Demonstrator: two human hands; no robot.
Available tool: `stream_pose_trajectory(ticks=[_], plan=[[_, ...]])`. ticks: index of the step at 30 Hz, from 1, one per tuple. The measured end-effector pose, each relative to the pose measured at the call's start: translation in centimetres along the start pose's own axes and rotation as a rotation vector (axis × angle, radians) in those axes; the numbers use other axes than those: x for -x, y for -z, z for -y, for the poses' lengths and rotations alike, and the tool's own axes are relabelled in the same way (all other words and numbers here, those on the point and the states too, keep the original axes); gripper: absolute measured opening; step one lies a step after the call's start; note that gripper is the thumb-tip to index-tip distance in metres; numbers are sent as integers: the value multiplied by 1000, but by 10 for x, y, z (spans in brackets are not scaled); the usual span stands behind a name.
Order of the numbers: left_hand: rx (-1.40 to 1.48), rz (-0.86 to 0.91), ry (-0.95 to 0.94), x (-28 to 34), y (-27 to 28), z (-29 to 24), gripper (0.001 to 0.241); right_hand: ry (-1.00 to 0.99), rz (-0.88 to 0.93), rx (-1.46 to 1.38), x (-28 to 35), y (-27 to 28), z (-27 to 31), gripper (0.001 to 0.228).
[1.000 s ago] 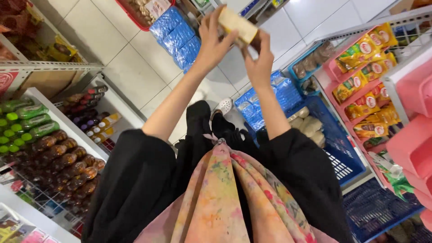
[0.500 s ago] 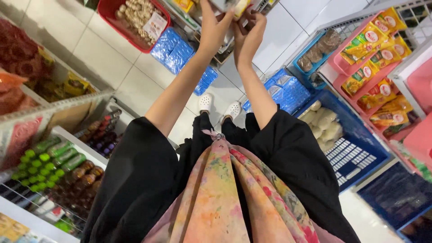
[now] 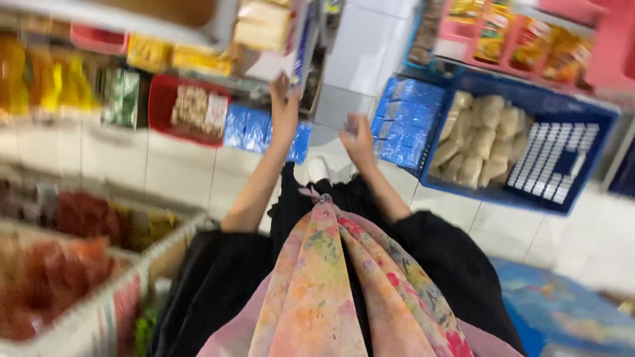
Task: The person stocks grocery shelves by picking up packaged items from a basket and placing them onto the shelves.
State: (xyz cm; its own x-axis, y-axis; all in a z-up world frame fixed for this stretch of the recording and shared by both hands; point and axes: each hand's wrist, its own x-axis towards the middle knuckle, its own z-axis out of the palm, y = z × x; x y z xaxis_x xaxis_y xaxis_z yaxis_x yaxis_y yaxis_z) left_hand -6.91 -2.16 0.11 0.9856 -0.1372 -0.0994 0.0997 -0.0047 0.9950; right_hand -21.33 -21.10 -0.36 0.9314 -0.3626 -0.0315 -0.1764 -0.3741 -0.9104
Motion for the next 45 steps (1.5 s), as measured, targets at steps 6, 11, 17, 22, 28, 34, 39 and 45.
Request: stream_pose_trajectory(ticks=[6, 11, 17, 22, 28, 34, 39, 45], plan=[[64, 397, 215, 122, -29, -51, 24, -369, -208, -171, 168, 96, -39, 43], [47, 751, 269, 173, -88, -98, 21, -395, -594, -247, 245, 170, -14, 37], [33, 1056, 9, 227, -196, -128, 18, -364, -841, -264, 334, 256, 18, 32], [7, 1185, -50, 331, -292, -134, 19, -299, -952, -320, 457, 314, -3, 28], [-31, 1410, -93, 476, -366, -114, 20, -294, -1157, -300, 585, 365, -29, 22], [-111, 1662, -128, 584, -418, -121, 20, -351, -1314, -243, 666, 402, 1, 20], [-154, 1844, -147, 640, -451, -136, 20, -322, -1481, -293, 712, 400, 3, 19], [-133, 2062, -64, 706, -512, -145, 21, -258, -1635, -393, 747, 408, -11, 20]])
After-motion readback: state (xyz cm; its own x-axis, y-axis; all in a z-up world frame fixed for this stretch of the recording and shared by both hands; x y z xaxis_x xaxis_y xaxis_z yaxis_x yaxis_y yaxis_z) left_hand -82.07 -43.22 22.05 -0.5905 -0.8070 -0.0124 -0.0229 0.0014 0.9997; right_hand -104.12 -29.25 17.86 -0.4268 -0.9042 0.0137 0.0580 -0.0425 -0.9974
